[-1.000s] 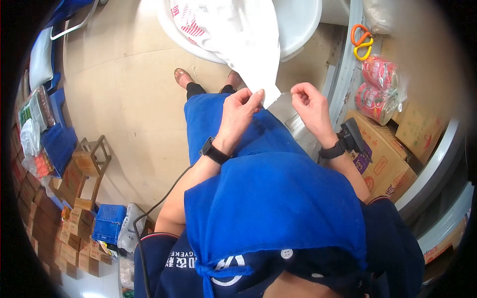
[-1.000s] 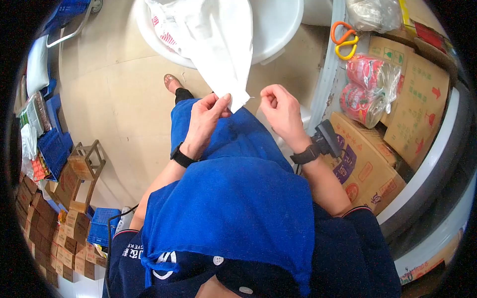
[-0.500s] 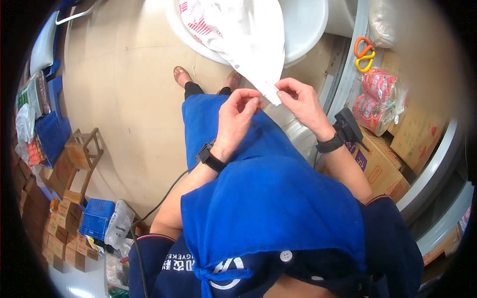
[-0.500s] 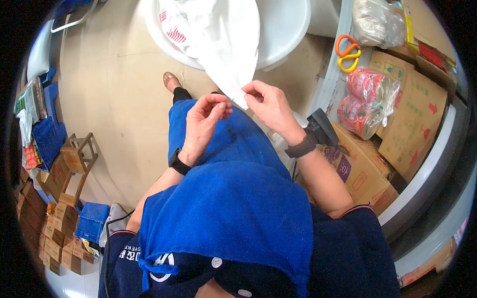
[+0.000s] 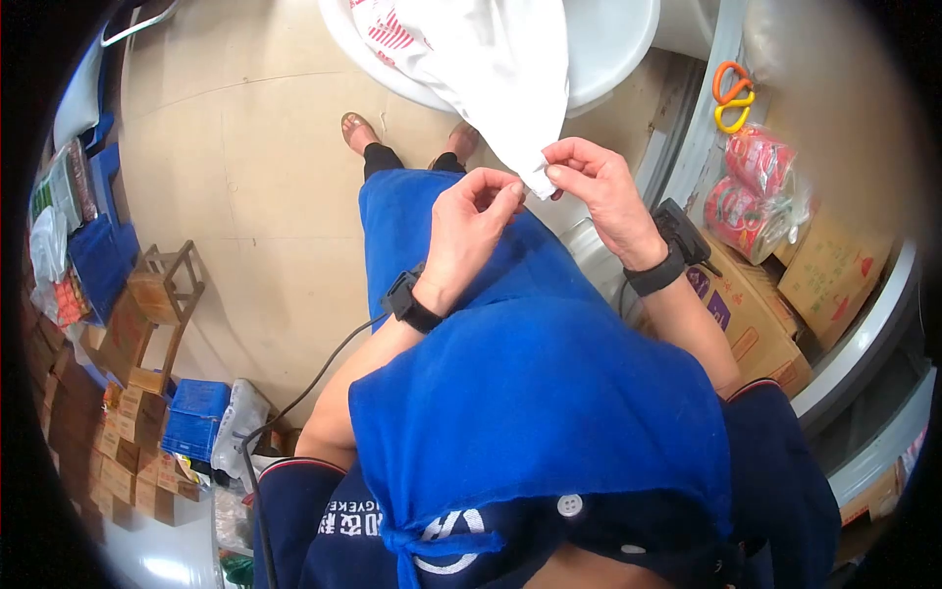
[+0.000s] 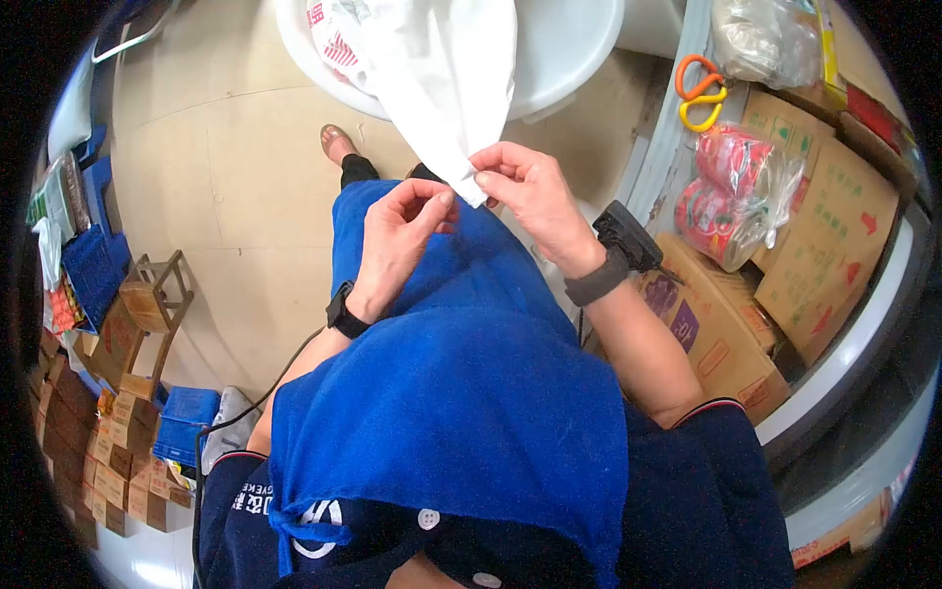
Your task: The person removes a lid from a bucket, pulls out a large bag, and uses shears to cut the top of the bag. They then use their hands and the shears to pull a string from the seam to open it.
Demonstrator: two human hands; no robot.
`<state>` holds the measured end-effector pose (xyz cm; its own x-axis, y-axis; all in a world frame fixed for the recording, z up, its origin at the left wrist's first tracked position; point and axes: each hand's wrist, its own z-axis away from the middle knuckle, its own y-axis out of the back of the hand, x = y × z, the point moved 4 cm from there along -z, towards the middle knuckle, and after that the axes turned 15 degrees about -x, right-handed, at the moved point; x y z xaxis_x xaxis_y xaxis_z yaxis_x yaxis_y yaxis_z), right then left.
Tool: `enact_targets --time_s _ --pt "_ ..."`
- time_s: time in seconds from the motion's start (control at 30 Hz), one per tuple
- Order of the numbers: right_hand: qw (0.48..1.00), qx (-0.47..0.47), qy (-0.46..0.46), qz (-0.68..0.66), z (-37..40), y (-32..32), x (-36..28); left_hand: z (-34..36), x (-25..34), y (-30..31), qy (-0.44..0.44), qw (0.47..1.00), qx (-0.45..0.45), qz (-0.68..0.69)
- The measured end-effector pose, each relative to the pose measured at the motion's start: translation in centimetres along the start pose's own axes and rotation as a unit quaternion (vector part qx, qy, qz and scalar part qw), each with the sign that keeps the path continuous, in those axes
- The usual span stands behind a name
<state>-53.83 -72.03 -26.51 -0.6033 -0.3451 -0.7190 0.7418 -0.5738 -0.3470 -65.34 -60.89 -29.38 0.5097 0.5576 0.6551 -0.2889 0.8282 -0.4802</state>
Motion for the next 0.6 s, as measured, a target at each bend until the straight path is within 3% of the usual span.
enact_targets --time_s 0.13,0.3,0.6 --pt "0.998 0.036 0.007 0.048 0.3 -0.6 -0.1 0.0 0.5 -0.1 0.025 0.998 -0.005 -0.050" --pt "0.987 0.081 0.016 0.135 0.7 -1.1 -0.1 -0.5 0.1 -0.2 0.009 1.000 -0.018 -0.019" --pt "0.996 0.019 -0.031 -0.087 0.0 0.4 1.2 -1.1 -1.3 -0.4 -0.013 0.988 -0.050 0.147"
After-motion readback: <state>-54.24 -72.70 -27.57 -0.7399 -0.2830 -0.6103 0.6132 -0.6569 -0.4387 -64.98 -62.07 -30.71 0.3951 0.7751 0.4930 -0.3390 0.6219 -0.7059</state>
